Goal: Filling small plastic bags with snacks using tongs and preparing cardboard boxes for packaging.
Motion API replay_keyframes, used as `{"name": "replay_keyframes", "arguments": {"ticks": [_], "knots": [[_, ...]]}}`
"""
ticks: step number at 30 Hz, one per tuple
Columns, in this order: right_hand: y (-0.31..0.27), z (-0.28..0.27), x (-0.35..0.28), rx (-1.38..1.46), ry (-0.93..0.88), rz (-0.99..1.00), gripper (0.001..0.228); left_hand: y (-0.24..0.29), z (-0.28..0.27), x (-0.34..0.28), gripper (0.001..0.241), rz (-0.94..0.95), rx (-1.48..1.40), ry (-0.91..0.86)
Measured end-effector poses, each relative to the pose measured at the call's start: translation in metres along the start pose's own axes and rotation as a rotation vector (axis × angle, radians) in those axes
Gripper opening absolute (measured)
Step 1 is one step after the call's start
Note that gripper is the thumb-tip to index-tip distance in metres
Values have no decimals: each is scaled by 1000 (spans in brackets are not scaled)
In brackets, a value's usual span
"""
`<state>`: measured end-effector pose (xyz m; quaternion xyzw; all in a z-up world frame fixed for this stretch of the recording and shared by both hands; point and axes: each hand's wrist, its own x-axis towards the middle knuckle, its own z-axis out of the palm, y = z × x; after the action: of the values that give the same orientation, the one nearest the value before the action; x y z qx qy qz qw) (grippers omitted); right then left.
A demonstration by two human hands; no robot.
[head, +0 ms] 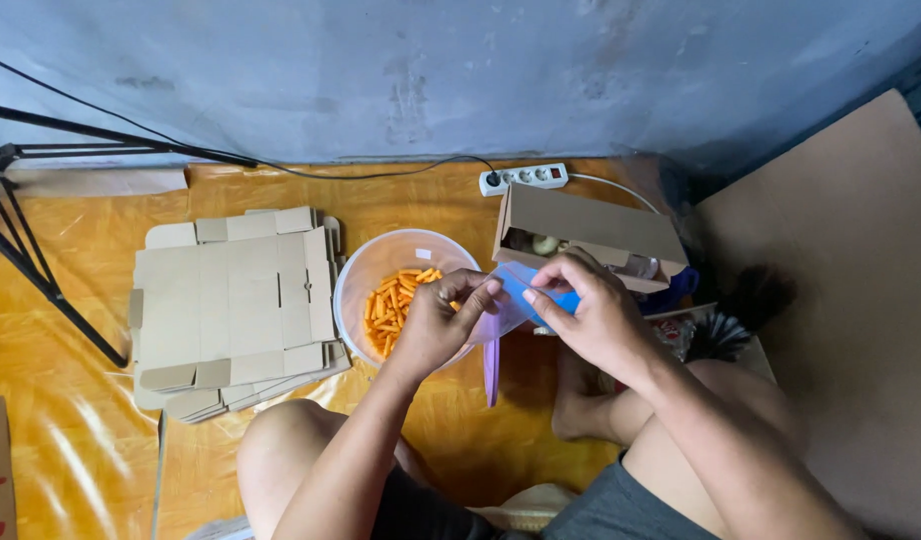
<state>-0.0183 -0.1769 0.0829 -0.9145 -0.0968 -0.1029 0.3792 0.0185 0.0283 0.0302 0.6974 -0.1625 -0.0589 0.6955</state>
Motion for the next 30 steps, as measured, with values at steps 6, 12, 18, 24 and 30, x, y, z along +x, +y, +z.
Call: {"name": "replay_keyframes", "arguments": {"ticks": [6,12,18,24,30], "knots": [[-5,7,0,17,-6,13,13,-14,-6,-2,10,11,-51,-8],[-17,8,-1,105,-65,44,23,-26,-4,0,21,-13,-248,-89],[-26,0,2,131,-90,116,21,-26,-5,-2,17,-57,-226,-37],[-23,-1,4,95,-101,142,15,-12,-6,-4,18,20,-142,-64],[-20,2,8,350,-137,361,22,1,-12,-1,21,173,-62,-107]]}}
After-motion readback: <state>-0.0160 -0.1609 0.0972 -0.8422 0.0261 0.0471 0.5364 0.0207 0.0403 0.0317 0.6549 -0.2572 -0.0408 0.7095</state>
